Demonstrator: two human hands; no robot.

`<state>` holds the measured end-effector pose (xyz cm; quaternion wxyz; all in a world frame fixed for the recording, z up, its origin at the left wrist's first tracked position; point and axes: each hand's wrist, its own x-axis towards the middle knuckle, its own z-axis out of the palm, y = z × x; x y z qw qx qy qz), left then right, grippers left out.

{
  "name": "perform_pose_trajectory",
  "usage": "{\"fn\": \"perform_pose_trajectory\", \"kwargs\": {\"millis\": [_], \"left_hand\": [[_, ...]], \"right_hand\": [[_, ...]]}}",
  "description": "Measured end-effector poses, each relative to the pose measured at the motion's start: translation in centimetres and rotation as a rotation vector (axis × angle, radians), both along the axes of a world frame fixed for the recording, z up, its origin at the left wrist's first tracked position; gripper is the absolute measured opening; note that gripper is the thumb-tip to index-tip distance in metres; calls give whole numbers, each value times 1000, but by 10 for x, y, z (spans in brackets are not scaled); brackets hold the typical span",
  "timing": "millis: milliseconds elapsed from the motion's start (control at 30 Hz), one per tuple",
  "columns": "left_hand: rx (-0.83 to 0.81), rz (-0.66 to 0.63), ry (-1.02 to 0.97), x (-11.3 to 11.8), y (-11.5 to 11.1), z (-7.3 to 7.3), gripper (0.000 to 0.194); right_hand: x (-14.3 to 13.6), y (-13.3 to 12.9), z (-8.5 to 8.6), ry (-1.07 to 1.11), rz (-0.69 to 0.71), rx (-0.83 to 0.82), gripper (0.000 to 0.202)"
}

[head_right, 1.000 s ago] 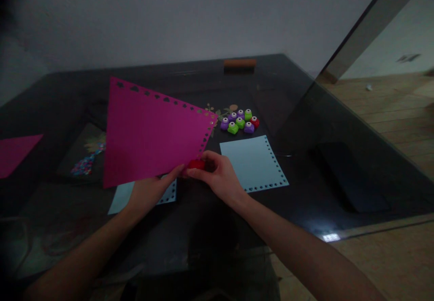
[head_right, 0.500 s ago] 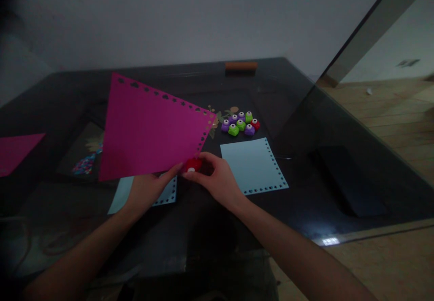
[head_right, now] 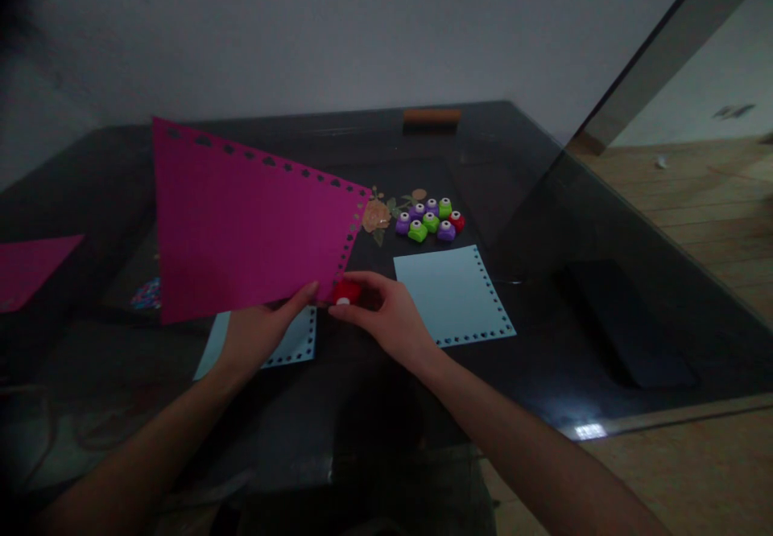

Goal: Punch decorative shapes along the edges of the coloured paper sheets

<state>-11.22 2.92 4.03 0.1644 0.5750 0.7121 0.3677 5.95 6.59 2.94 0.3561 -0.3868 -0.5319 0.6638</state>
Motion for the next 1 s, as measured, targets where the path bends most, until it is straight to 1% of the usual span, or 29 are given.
{"fn": "perform_pose_trajectory", "kwargs": {"millis": [167, 267, 367, 467, 633, 733, 900, 1000], "left_hand": [[10, 72, -29, 0, 0, 3, 32], [17, 57, -43, -1, 1, 3, 33], [30, 31, -43, -2, 3, 3, 29], [23, 41, -40, -4, 3, 2, 27], [8, 93, -56, -4, 3, 0, 30], [7, 78, -61, -4, 3, -1, 30], [-37, 98, -55, -5, 3, -3, 30], [-13, 68, -83, -5, 3, -3, 27]], "right_hand": [[2, 2, 3, 46, 26, -82, 34], [2, 4, 3, 129, 43, -175, 29], [3, 6, 2, 202, 19, -239, 27], [5, 9, 0, 255, 23, -301, 32], [6, 13, -4, 317, 55, -413, 39], [7, 14, -3, 320, 83, -450, 42], [7, 13, -1, 308, 117, -465, 49], [7, 12, -1, 268, 114, -419, 49]]}}
